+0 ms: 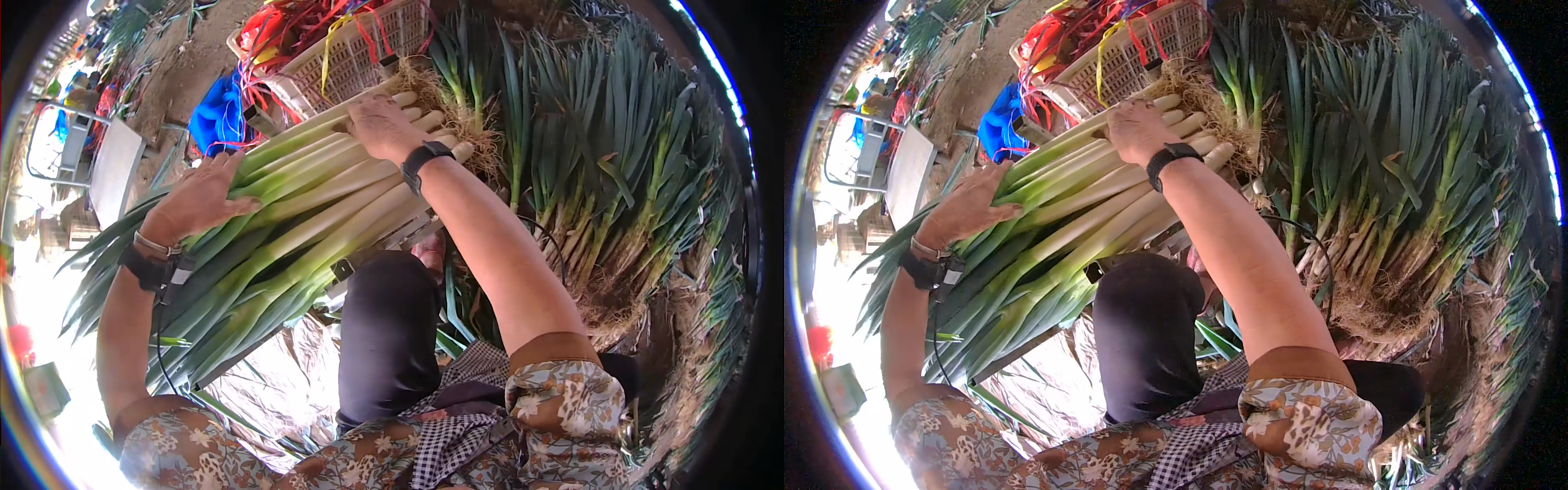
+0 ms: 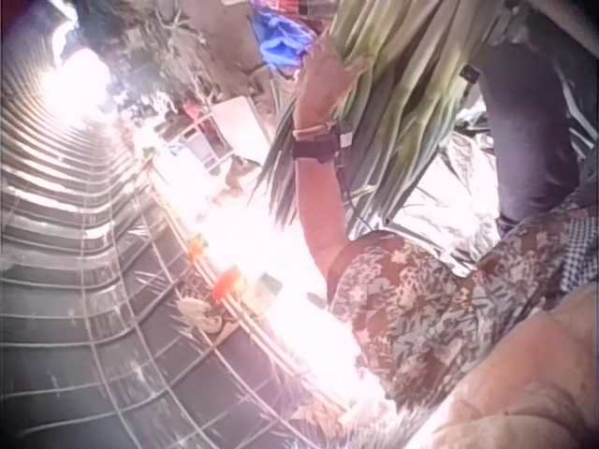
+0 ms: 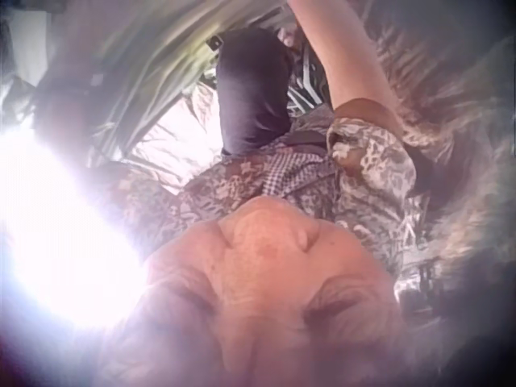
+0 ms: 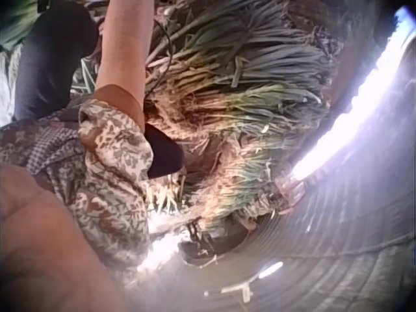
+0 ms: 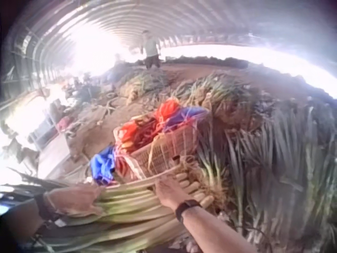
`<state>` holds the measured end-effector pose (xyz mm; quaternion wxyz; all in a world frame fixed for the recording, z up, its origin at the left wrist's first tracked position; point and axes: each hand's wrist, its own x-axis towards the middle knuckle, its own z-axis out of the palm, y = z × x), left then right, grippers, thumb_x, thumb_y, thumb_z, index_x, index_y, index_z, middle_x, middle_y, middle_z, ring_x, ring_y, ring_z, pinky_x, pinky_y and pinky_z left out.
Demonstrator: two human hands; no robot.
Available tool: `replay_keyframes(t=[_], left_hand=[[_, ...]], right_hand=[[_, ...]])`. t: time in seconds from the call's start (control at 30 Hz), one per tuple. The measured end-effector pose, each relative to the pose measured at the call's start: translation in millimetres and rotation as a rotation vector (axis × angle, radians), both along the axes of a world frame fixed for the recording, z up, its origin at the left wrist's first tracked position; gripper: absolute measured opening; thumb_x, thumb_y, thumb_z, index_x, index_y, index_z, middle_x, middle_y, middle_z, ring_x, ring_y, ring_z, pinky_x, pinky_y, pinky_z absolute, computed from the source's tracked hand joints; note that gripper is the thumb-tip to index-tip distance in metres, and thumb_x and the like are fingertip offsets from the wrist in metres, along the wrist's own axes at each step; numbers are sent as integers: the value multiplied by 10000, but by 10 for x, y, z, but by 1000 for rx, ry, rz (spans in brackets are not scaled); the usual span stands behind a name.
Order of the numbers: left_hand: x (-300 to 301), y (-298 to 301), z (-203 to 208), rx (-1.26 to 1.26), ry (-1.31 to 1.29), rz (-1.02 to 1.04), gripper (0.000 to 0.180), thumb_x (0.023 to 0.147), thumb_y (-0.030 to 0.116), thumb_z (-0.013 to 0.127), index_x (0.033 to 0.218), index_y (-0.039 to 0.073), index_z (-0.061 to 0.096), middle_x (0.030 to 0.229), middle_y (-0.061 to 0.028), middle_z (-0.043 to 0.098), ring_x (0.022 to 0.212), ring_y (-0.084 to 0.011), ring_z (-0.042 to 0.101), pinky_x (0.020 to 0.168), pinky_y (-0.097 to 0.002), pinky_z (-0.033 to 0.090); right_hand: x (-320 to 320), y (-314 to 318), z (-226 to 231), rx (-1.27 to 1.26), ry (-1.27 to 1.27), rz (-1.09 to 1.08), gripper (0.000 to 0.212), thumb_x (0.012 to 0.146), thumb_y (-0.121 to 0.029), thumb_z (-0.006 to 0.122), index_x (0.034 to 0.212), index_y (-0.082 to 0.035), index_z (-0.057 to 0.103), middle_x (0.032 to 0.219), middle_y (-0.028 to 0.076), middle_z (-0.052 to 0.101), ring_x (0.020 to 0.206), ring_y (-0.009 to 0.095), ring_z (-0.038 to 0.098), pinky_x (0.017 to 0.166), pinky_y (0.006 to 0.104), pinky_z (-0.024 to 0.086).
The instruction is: Cleaning and peeling the outer skins from harvested leeks and stacking them.
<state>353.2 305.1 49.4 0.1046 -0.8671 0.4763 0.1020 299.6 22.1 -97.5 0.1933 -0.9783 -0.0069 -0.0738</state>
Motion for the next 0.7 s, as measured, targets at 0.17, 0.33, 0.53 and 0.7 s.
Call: replay_keyframes(t=[0.17, 0.33, 0.53, 0.7], left_hand=[[142, 7, 89, -22, 269, 129, 553, 898, 352, 586, 1304, -9, 482, 1220, -228, 562, 1161, -377, 526, 1014, -429, 399], [-169, 86, -110, -76, 87, 14, 477, 906, 335, 574, 1234, -8, 525, 1169, -216, 575, 1117, -384, 538, 966, -428, 422], [-324, 181, -157, -58, 276, 11, 440, 939, 364, 535, 1214, 20, 533, 1164, -216, 575, 1073, -398, 556, 932, -466, 432], [5, 30, -191, -54, 26, -63, 468, 933, 327, 539, 1311, 55, 496, 1022, -181, 557, 981, -353, 562, 886, -470, 436]], right_hand=[[-408, 258, 162, 199, 16, 29, 379, 904, -252, 582, 1204, -21, 574, 1256, 223, 542, 1221, 401, 472, 1079, 481, 309], [-676, 72, 33, 165, -199, 135, 554, 902, -296, 591, 1357, -23, 432, 1387, 206, 437, 1321, 380, 362, 1115, 459, 259], [-797, 94, 114, 172, -96, 175, 557, 889, -316, 604, 1340, -25, 453, 1369, 203, 456, 1312, 369, 375, 1114, 446, 266], [-601, 105, -34, 92, -125, 116, 608, 909, -397, 561, 1384, -47, 416, 1409, 200, 424, 1340, 363, 348, 1123, 453, 252]])
